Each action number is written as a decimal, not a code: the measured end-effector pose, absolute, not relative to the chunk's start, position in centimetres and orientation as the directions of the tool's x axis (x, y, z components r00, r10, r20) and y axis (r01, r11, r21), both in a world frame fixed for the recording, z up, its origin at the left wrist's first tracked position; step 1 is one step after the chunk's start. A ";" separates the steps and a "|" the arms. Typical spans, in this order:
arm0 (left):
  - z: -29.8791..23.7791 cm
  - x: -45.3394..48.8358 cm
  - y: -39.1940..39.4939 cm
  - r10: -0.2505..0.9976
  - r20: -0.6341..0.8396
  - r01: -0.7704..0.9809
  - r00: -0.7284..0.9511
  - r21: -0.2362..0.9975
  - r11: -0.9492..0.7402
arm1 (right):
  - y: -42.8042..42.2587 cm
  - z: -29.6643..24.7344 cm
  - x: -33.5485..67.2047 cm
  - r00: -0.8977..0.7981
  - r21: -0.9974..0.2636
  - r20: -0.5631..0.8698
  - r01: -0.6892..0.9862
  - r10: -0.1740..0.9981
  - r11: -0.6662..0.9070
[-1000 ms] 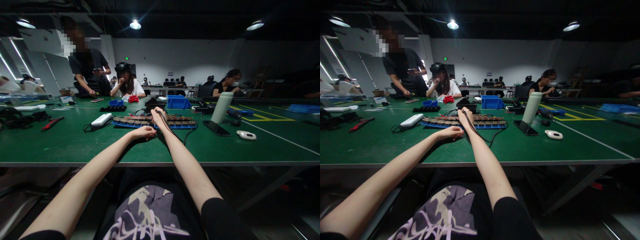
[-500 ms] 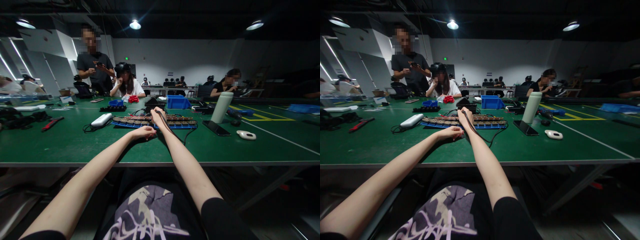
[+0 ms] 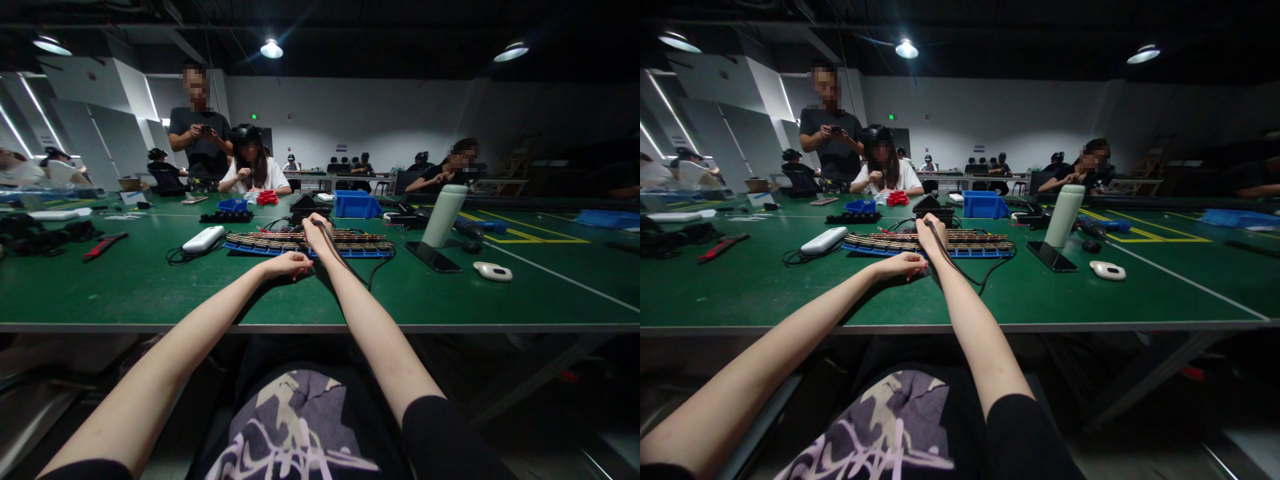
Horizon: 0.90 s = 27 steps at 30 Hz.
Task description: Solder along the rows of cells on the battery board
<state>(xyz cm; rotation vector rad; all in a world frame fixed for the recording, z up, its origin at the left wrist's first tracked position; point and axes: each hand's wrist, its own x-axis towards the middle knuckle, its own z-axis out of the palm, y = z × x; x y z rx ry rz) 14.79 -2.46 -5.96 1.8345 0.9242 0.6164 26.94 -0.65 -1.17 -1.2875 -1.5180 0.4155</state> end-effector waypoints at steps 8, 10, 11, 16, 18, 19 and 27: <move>-6.1 14.8 -2.3 0.809 0.021 0.318 0.587 0.913 -0.254 | -1.2 -0.8 27.0 0.124 -0.774 0.456 0.544 0.881 0.324; -6.2 14.8 -2.2 0.810 0.019 0.323 0.586 0.912 -0.254 | -1.2 -0.8 27.0 0.125 -0.774 0.455 0.546 0.882 0.322; -6.2 14.8 -2.2 0.810 0.018 0.325 0.586 0.910 -0.256 | -1.2 -0.8 27.0 0.124 -0.774 0.455 0.546 0.882 0.322; -6.2 14.7 -2.2 0.811 0.012 0.332 0.585 0.909 -0.252 | -1.0 -0.9 27.0 0.126 -0.776 0.461 0.538 0.879 0.330; -6.2 14.7 -2.2 0.814 0.011 0.332 0.580 0.910 -0.249 | -1.0 -0.9 27.0 0.128 -0.781 0.460 0.529 0.879 0.332; -6.2 14.7 -2.2 0.816 0.011 0.332 0.578 0.910 -0.247 | -1.0 -0.9 27.0 0.129 -0.784 0.459 0.525 0.879 0.332; -6.1 14.6 -2.2 0.806 0.021 0.318 0.592 0.912 -0.257 | -0.9 -1.1 26.9 0.127 -0.791 0.458 0.509 0.880 0.338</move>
